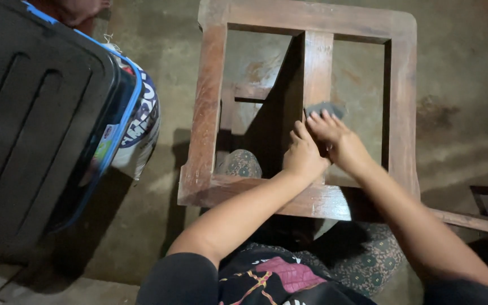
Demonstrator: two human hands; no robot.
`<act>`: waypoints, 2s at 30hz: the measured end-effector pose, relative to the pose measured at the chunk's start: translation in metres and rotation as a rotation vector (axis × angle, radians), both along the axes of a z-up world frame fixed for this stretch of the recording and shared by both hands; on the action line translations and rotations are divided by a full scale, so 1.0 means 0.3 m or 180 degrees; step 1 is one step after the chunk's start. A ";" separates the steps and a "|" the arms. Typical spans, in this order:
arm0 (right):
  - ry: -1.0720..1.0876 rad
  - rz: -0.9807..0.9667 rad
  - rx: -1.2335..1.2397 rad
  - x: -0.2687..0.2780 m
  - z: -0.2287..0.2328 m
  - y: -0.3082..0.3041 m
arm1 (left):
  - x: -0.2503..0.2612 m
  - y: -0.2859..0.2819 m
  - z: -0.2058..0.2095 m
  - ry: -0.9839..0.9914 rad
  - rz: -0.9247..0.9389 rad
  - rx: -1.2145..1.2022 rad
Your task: The person sands the surfaces of a wooden chair frame using a piece of sandpaper.
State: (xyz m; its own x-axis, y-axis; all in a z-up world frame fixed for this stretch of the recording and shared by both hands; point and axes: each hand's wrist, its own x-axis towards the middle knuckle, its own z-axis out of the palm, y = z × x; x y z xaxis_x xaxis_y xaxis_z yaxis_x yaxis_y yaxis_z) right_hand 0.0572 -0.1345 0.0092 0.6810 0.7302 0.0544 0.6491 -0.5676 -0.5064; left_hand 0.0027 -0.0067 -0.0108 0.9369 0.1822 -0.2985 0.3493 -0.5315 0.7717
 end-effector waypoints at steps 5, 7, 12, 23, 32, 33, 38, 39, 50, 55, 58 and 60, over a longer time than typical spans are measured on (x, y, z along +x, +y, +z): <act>-0.0379 -0.0168 0.0225 0.481 -0.150 0.146 | 0.014 -0.001 0.005 0.0209 -0.0061 0.0286; -0.0327 -0.0426 0.0164 0.650 -0.165 0.229 | 0.006 0.012 0.069 0.0276 -0.0090 0.0236; -0.0688 -0.0715 0.0041 0.739 -0.234 0.300 | -0.009 0.034 0.141 0.0686 -0.0298 0.0002; -0.0361 -0.0231 -0.0023 0.132 -0.139 -0.023 | -0.007 0.009 0.039 0.0058 -0.0120 0.0103; -0.0804 -0.0843 0.0046 0.872 -0.341 0.230 | -0.010 0.007 0.096 0.0100 -0.0218 0.0289; -0.0798 -0.0979 -0.0033 0.874 -0.362 0.266 | -0.019 0.014 0.097 0.0170 -0.0284 0.0317; -0.1143 -0.0265 -0.0061 0.313 -0.222 0.083 | -0.028 0.022 0.121 0.0224 -0.0191 -0.0048; -0.0906 -0.0157 -0.0095 0.192 -0.194 0.038 | -0.018 0.017 0.072 0.0240 -0.0163 -0.0035; -0.0677 -0.0508 -0.0155 0.711 -0.210 0.212 | 0.008 0.010 0.077 0.0269 -0.0108 0.0088; -0.1615 -0.0453 -0.0065 0.759 -0.218 0.299 | 0.000 0.026 0.125 0.0520 -0.0225 -0.0190; -0.0804 -0.0269 0.0010 0.504 -0.231 0.194 | -0.014 0.015 0.098 0.0418 -0.0193 0.0060; -0.0542 -0.0301 -0.0014 0.233 -0.093 0.122 | -0.005 0.016 0.089 0.0273 -0.0122 0.0014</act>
